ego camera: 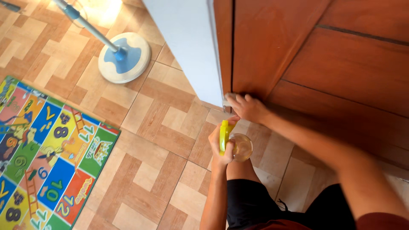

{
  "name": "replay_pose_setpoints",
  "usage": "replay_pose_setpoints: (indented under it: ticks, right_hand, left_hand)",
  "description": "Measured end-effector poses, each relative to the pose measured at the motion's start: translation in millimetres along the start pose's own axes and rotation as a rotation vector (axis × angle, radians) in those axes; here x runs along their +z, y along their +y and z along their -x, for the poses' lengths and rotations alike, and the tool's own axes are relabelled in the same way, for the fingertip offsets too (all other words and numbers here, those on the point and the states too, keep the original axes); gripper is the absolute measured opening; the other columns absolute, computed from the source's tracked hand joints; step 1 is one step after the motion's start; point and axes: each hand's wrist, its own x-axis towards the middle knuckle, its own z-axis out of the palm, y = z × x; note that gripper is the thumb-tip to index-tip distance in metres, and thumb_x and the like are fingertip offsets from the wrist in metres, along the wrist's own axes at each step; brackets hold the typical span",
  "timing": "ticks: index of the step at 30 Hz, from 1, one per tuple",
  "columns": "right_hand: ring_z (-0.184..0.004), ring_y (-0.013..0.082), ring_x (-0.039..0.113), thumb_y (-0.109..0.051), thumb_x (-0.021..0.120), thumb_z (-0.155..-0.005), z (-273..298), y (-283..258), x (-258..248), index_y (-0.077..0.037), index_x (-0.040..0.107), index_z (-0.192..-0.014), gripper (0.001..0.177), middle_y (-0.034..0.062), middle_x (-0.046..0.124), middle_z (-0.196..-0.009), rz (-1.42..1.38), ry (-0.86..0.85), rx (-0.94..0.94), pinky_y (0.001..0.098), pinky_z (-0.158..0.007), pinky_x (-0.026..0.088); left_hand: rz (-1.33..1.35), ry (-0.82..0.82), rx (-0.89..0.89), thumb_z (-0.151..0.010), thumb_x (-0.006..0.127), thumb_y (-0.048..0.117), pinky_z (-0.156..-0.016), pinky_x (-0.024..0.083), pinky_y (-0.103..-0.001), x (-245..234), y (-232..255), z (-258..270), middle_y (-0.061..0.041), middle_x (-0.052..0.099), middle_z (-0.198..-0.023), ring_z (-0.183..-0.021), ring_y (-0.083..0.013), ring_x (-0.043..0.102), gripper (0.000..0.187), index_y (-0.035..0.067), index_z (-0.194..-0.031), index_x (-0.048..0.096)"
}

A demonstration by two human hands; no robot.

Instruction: The person sprays liquid onto a wooden door and wipes the surface, panels, and handle with a cloth.

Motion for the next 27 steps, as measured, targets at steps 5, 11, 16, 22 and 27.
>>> replay_pose_setpoints:
  ticks: [5,11,16,22,27]
  right_hand:
    - [-0.107,0.0178,0.052,-0.028,0.070,-0.095,-47.2,34.5,-125.1,-0.023,0.078,-0.110,0.018,-0.0017,0.054,-0.147,0.332,0.466,-0.062,0.0346,-0.079,0.034]
    - [-0.104,0.0128,0.056,-0.031,0.072,-0.084,-11.9,15.0,-68.6,-0.021,0.074,-0.120,0.038,-0.0031,0.061,-0.140,0.240,0.276,0.084,0.0323,-0.074,0.033]
    - [-0.108,0.0204,0.057,-0.023,0.061,-0.084,56.3,-3.6,9.6,-0.016,0.070,-0.100,0.019,0.0020,0.065,-0.128,0.218,0.043,-0.111,0.0327,-0.078,0.043]
    - [-0.112,0.0193,0.057,-0.018,0.064,-0.089,119.0,8.0,-5.5,-0.017,0.075,-0.094,0.012,0.0001,0.063,-0.121,-0.324,-0.030,-0.091,0.0393,-0.085,0.041]
    - [-0.104,0.0211,0.051,-0.026,0.069,-0.084,162.8,15.9,-99.6,-0.021,0.078,-0.104,0.022,0.0022,0.064,-0.132,-0.125,0.288,0.182,0.0424,-0.083,0.036]
  left_hand:
    - [0.130,0.001,-0.013,-0.067,0.043,0.005,-0.117,0.048,-0.045,16.0,-9.6,-5.8,-0.025,0.071,-0.120,-0.129,-0.0384,0.066,0.050,-0.008,-0.113,0.060]
    - [0.072,-0.032,0.042,-0.070,0.045,0.005,-0.115,0.048,-0.044,30.4,-2.6,-13.9,-0.024,0.071,-0.120,-0.127,-0.0373,0.067,0.049,-0.009,-0.114,0.060]
    - [0.077,-0.075,0.057,-0.069,0.045,0.003,-0.114,0.049,-0.043,47.9,8.5,-17.9,-0.024,0.071,-0.122,-0.123,-0.0367,0.068,0.049,-0.008,-0.114,0.060]
    - [-0.048,-0.180,-0.050,-0.069,0.043,0.005,-0.100,0.055,-0.037,68.0,39.6,-14.9,-0.018,0.075,-0.114,-0.104,-0.0335,0.074,0.051,-0.003,-0.115,0.063]
    - [-0.431,-0.277,-0.263,-0.068,0.055,0.007,-0.071,0.056,-0.037,82.9,56.8,-8.2,-0.018,0.073,-0.098,-0.082,-0.0387,0.068,0.049,0.002,-0.113,0.072]
